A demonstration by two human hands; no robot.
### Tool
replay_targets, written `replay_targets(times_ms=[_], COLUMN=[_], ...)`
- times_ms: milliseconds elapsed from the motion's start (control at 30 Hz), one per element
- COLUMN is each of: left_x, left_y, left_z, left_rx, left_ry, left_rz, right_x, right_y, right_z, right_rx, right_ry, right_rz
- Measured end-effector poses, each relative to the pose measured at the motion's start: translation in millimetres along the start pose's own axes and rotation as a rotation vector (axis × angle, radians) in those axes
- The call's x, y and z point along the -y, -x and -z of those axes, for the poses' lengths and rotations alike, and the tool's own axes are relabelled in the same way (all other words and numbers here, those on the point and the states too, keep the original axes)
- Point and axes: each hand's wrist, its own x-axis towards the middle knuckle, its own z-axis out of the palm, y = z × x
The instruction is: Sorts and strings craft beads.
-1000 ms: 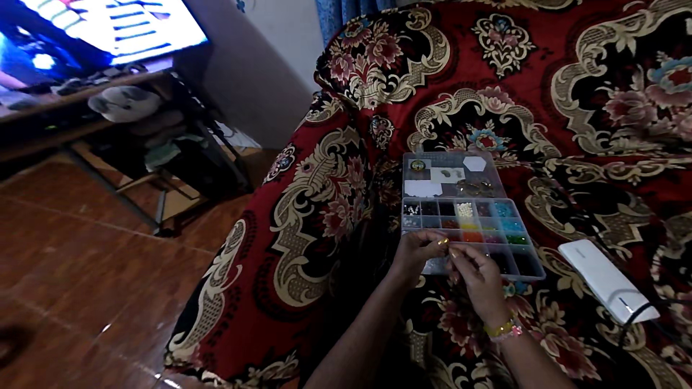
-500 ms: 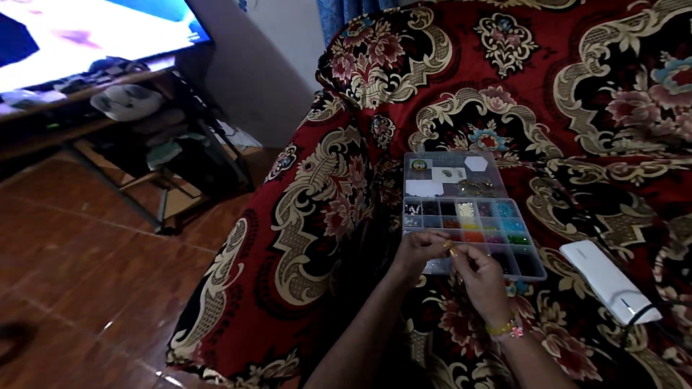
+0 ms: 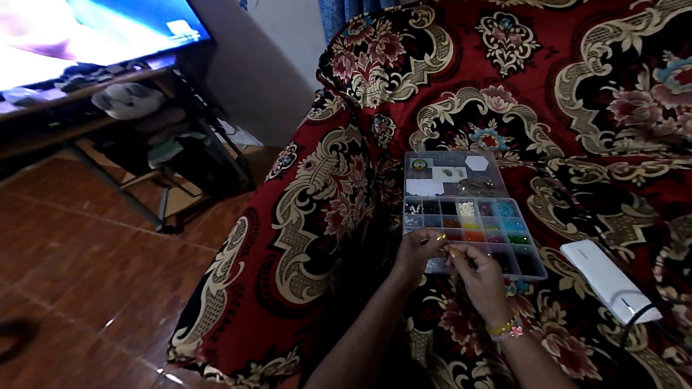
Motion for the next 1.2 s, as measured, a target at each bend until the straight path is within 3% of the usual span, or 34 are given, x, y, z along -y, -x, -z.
replay_targets(times_ms=[200, 367, 467, 567, 1200], left_x=[-8.8, -10.3, -6.7, -3.3, 7.7], left_y=[0.0, -2.5, -4.6, -5.4, -4.5], left_z=[7.6, 23.3, 27.2, 22.7, 0.5], left_rx=[0.007, -0.005, 0.079, 0.175, 0.235], left_ry=[-0.121, -0.626, -0.974, -1.210, -1.501], left_rz=[-0.083, -0.250, -0.370, -0.361, -0.334], right_x=[-0.9, -4.5, -9.3, -9.7, 3.0], right_y=[-2.9, -8.9, -12.6, -14.6, -11.3], right_z=[4.5, 11.7, 14.7, 17.7, 10.5], right_rx=[-0.014, -0.075, -0.103, -0.121, -0.114], right_ry=[0.015, 0.047, 0.028, -0.003, -0.115], right_rz=[0.008, 0.082, 0.145, 0.146, -0.031])
